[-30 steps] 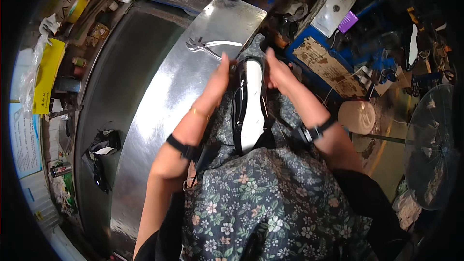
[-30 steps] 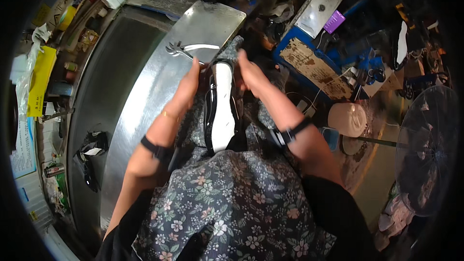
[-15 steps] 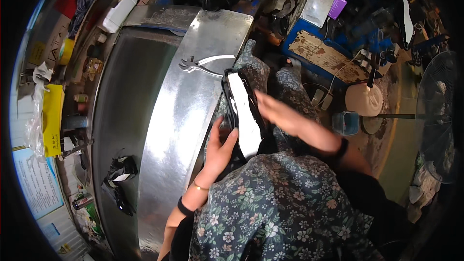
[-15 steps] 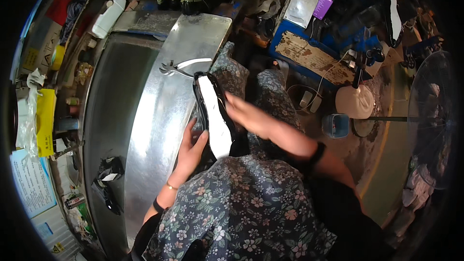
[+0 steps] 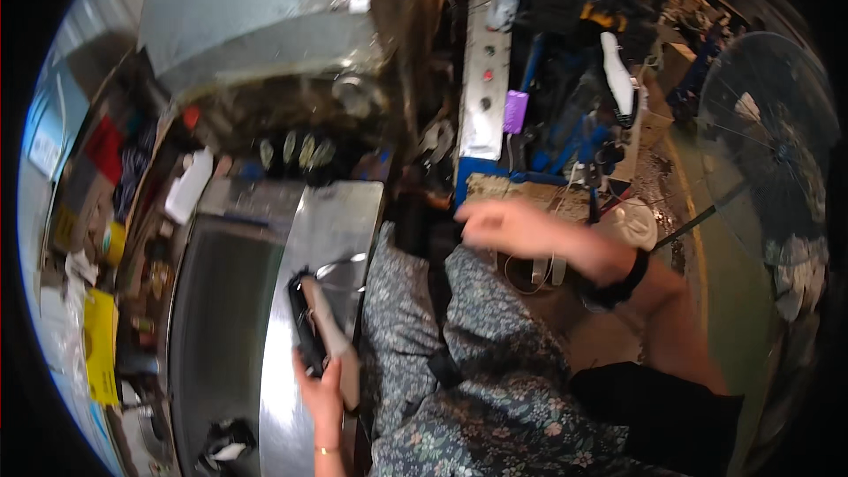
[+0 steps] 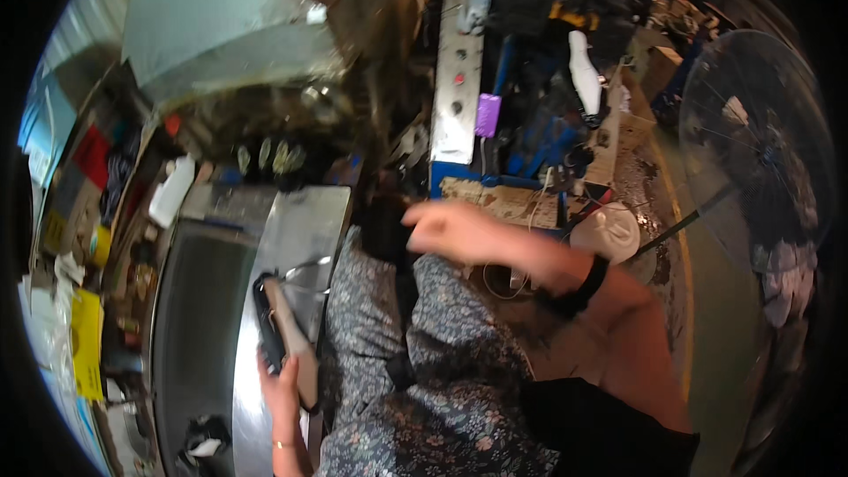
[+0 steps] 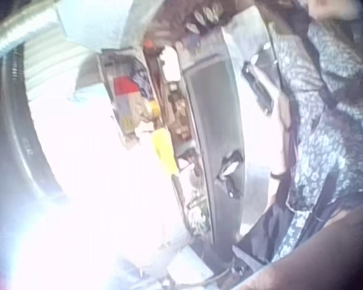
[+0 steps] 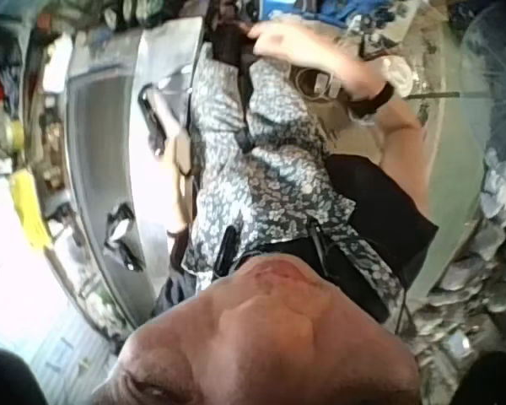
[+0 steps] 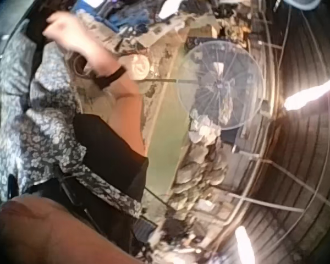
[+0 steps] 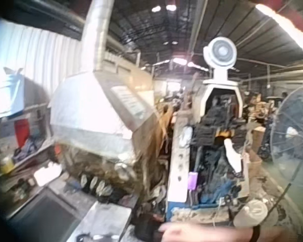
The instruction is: Attaching shoe uppers to soles and adjusting components using a lasting machine and pliers.
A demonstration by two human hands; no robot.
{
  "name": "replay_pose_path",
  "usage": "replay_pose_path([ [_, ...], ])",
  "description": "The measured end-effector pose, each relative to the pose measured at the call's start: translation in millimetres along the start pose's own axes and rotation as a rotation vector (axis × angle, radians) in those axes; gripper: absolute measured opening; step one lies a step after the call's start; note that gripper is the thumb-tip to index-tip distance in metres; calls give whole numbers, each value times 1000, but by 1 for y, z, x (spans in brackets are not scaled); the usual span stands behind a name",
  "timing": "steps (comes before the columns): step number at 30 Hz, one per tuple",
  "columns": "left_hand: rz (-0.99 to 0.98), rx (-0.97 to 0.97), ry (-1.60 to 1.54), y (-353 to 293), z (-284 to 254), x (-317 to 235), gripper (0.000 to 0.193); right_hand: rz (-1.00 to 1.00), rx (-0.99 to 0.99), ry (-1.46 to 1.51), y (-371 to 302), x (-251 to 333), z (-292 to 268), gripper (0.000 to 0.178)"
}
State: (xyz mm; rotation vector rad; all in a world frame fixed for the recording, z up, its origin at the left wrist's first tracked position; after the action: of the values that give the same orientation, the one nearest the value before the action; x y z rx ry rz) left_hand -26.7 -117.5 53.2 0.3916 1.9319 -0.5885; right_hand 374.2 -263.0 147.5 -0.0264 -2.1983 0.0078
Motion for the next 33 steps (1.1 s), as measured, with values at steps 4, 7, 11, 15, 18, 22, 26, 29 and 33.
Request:
replay_pose_path([
  [4,92,-46,980,-45,-18,-1,65,308,-532,-887,-35,-13,-193,41],
  [7,309,15,1296,-64,-1,-7,36,963,-718,-931,-79,-62,-258,78],
  [11,44,243,761,-45,21,-8,44,865,-927,-701,-102,-108,-261,86],
  [15,207,426,154,-24,57,-37,43,443,-999,-830,-99,-71,-210,79],
  [18,309,592,-46,-7,98,-77,40,-11,-928,-824,-90,-9,-113,85],
  [22,293,564,-670,36,138,-122,59,-444,-490,-112,-50,42,41,104],
  [26,-65,567,-1143,51,86,-109,58,-382,25,405,-15,50,110,104],
  [29,-22,639,-116,25,62,-89,46,-16,299,1425,0,37,128,82],
  [33,109,911,272,-9,65,-63,79,423,869,930,-19,21,174,62],
])
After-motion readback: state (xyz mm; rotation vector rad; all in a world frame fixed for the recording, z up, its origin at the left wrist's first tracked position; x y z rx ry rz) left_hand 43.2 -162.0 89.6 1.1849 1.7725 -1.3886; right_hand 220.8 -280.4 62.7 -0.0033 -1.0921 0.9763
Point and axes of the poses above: each hand's wrist, its own y-axis towards the middle knuckle, its own z-axis out of the palm, x = y × z, the point moved 3 cm from there along y, towards the middle knuckle, and after that the axes turned 15 degrees about x, right-handed, at the moved point
